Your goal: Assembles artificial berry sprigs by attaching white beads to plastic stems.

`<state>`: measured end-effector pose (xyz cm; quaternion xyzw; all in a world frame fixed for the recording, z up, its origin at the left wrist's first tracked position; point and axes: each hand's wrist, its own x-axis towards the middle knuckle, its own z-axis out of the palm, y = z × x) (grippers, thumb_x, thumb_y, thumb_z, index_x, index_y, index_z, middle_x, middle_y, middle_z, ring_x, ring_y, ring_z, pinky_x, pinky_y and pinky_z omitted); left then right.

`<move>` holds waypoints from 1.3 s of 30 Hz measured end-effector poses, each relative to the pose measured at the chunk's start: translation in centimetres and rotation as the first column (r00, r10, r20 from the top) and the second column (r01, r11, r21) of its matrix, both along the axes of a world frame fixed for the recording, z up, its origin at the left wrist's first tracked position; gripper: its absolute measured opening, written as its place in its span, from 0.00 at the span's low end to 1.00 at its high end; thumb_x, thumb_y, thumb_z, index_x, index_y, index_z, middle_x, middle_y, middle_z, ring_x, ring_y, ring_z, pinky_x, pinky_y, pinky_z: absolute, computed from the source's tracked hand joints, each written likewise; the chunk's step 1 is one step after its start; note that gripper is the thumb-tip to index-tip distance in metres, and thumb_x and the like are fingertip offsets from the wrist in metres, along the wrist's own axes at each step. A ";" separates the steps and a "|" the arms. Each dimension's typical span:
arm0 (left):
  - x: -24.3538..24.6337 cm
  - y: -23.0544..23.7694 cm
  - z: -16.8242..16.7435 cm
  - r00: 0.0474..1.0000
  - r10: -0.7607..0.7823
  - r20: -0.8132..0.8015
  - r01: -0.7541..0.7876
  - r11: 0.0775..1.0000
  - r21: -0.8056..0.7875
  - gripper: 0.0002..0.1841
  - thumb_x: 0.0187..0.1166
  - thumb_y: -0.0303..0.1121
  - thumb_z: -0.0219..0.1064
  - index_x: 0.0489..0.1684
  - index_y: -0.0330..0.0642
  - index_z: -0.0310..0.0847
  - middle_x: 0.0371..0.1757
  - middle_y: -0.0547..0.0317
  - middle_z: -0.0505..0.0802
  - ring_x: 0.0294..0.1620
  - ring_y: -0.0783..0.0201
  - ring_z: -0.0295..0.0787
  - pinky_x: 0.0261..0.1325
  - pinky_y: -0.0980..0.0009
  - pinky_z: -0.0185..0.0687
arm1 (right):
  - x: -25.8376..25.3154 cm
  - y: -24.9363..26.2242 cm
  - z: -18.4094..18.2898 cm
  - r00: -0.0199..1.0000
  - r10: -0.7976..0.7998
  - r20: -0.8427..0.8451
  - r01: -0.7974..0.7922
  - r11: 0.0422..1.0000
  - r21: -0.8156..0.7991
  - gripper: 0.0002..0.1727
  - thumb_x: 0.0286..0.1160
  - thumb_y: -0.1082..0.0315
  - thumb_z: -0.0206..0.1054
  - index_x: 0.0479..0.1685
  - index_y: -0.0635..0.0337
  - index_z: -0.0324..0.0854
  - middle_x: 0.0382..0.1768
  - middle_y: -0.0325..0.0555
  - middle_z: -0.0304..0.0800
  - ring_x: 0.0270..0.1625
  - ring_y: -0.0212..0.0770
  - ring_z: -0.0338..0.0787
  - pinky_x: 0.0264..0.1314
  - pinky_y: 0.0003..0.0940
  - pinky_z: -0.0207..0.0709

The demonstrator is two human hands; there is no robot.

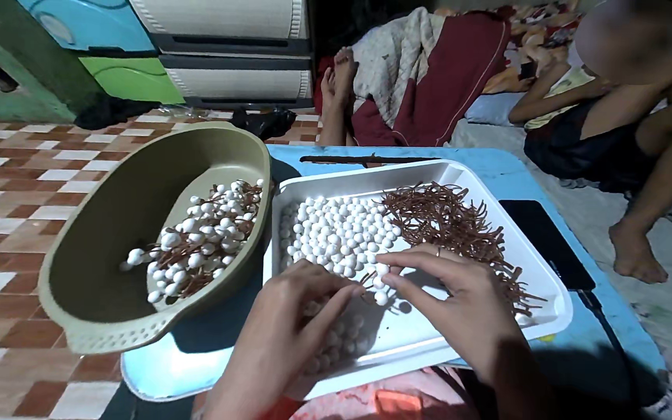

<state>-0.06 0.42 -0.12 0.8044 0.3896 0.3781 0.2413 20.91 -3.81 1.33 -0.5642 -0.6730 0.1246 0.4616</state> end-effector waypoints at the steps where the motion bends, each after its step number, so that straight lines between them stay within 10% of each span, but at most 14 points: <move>1: 0.0 0.0 0.0 1.000 0.003 0.004 -0.003 1.000 -0.001 0.16 0.81 0.50 0.64 0.34 0.54 0.96 0.28 0.79 0.89 0.35 0.86 0.84 0.40 0.87 0.80 | 0.0 0.0 0.0 1.000 0.003 -0.006 -0.003 1.000 -0.003 0.09 0.70 0.61 0.73 0.44 0.46 0.96 0.38 0.24 0.93 0.41 0.15 0.88 0.43 0.12 0.82; 16: 0.0 -0.1 0.2 1.000 -0.007 0.010 0.007 1.000 -0.011 0.16 0.81 0.49 0.65 0.34 0.53 0.96 0.31 0.77 0.91 0.36 0.84 0.85 0.42 0.85 0.80 | -0.3 0.0 0.4 0.999 0.026 0.044 -0.027 0.999 0.019 0.09 0.70 0.61 0.73 0.43 0.46 0.97 0.41 0.26 0.95 0.44 0.14 0.89 0.43 0.09 0.81; 39: 0.0 -0.4 0.1 0.999 0.007 -0.049 -0.007 1.000 0.005 0.17 0.82 0.49 0.62 0.33 0.53 0.96 0.27 0.77 0.89 0.33 0.82 0.83 0.37 0.82 0.78 | -0.2 0.2 -0.4 0.914 0.095 0.394 -0.178 0.967 0.180 0.14 0.73 0.72 0.64 0.45 0.52 0.96 0.40 0.39 0.94 0.60 0.35 0.90 0.70 0.21 0.77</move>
